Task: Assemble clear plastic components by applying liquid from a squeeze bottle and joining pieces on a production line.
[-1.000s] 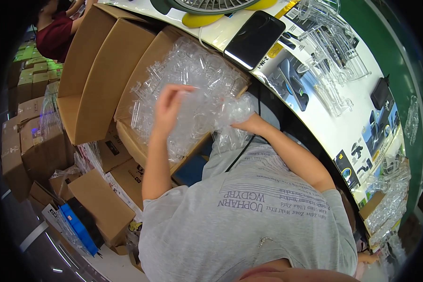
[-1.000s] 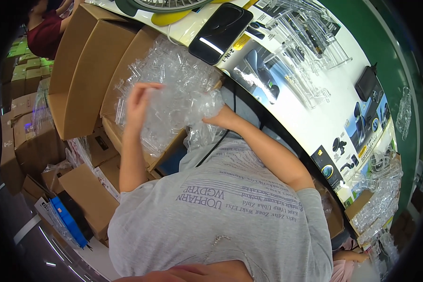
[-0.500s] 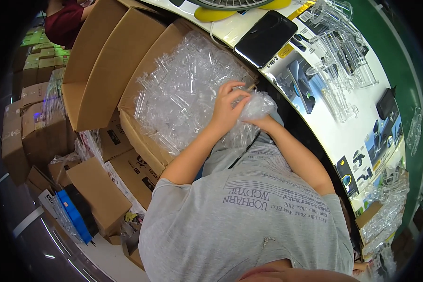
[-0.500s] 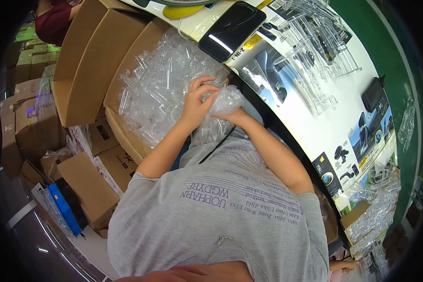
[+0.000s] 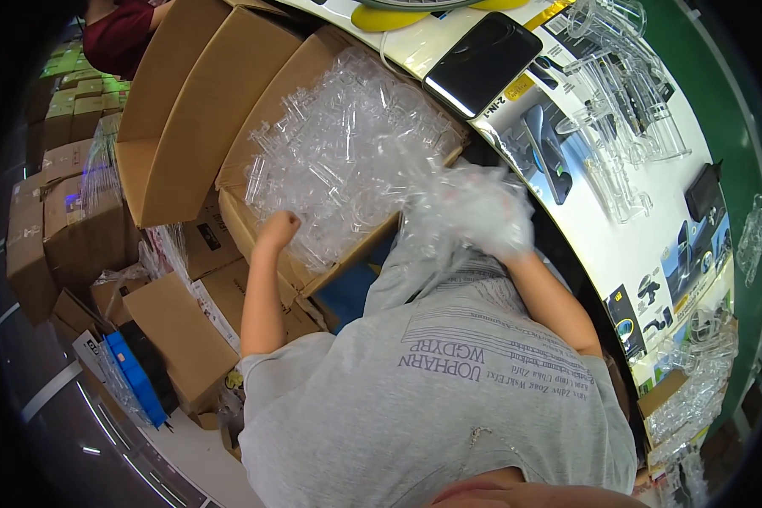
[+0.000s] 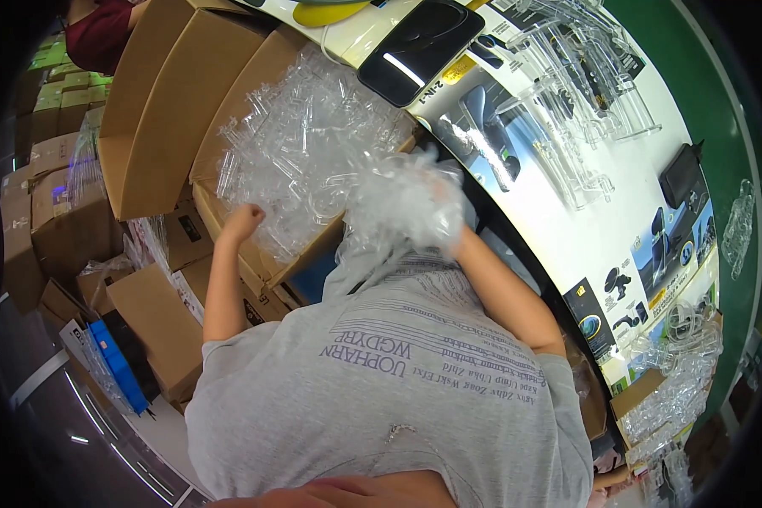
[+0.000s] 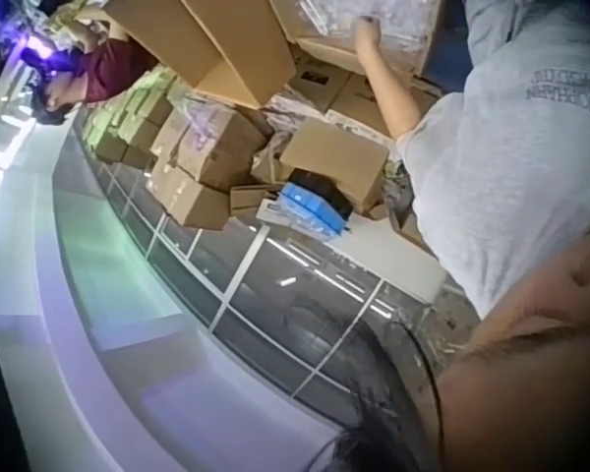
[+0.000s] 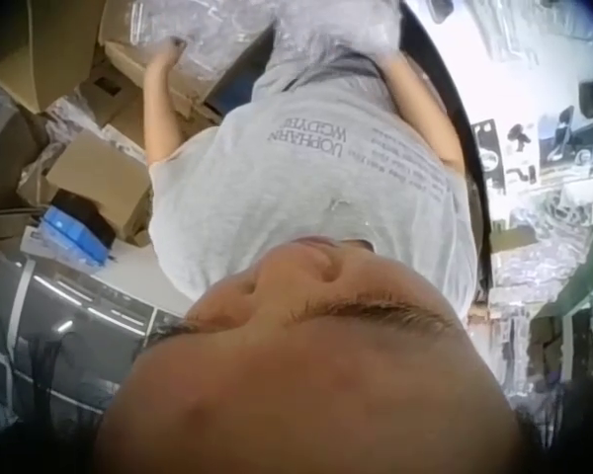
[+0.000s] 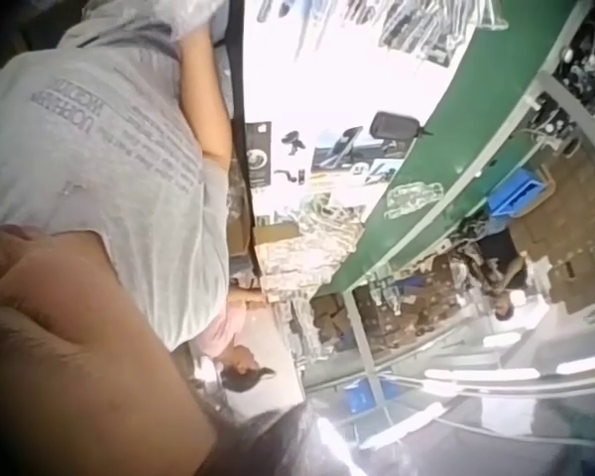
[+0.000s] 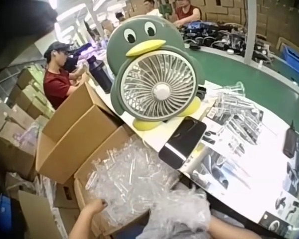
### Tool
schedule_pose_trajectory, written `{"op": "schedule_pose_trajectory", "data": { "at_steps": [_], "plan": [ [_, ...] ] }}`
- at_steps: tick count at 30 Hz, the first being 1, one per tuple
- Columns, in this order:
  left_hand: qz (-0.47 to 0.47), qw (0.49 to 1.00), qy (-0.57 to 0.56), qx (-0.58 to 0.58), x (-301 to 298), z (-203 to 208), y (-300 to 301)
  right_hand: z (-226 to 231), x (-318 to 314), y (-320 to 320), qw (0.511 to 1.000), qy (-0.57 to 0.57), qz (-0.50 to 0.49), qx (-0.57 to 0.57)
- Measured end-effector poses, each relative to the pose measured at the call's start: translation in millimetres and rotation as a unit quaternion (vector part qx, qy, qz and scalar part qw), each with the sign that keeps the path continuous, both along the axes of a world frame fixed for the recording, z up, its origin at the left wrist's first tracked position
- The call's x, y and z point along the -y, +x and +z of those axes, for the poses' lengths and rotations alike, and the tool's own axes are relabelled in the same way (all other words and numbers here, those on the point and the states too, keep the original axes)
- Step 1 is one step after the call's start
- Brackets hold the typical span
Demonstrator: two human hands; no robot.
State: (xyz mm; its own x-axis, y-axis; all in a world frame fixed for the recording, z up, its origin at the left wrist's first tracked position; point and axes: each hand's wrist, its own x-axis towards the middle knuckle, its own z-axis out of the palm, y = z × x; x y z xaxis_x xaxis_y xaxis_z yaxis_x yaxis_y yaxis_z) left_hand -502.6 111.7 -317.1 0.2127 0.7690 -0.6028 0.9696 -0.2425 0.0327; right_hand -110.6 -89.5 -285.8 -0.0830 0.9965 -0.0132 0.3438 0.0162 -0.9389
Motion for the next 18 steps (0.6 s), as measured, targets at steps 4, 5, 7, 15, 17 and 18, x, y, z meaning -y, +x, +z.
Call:
{"op": "schedule_pose_trajectory", "data": {
  "at_steps": [4,5,7,15,17,18],
  "plan": [
    [0.007,0.998,-0.036,0.056,21.0,-73.5,-30.7,88.7,16.4,24.1,0.941,-0.166,-0.044,0.29],
    [0.019,0.997,0.0,0.072,25.5,-85.8,-32.2,77.0,50.8,38.4,0.942,-0.18,-0.051,0.278],
    [-0.005,0.997,-0.053,0.056,20.5,-100.7,-27.1,57.2,142.2,79.1,0.939,-0.215,-0.079,0.257],
    [-0.296,0.916,-0.174,-0.207,-2.0,-165.9,-1.6,71.9,396.5,-25.8,0.803,-0.419,-0.388,0.171],
    [-0.315,0.894,-0.25,-0.195,-14.6,-188.9,-15.5,85.8,471.4,-66.6,0.73,-0.457,-0.49,0.135],
    [-0.4,0.893,-0.157,-0.132,-43.8,-205.5,-84.8,70.6,524.6,-15.8,0.707,-0.455,-0.534,0.087]
  ]
}}
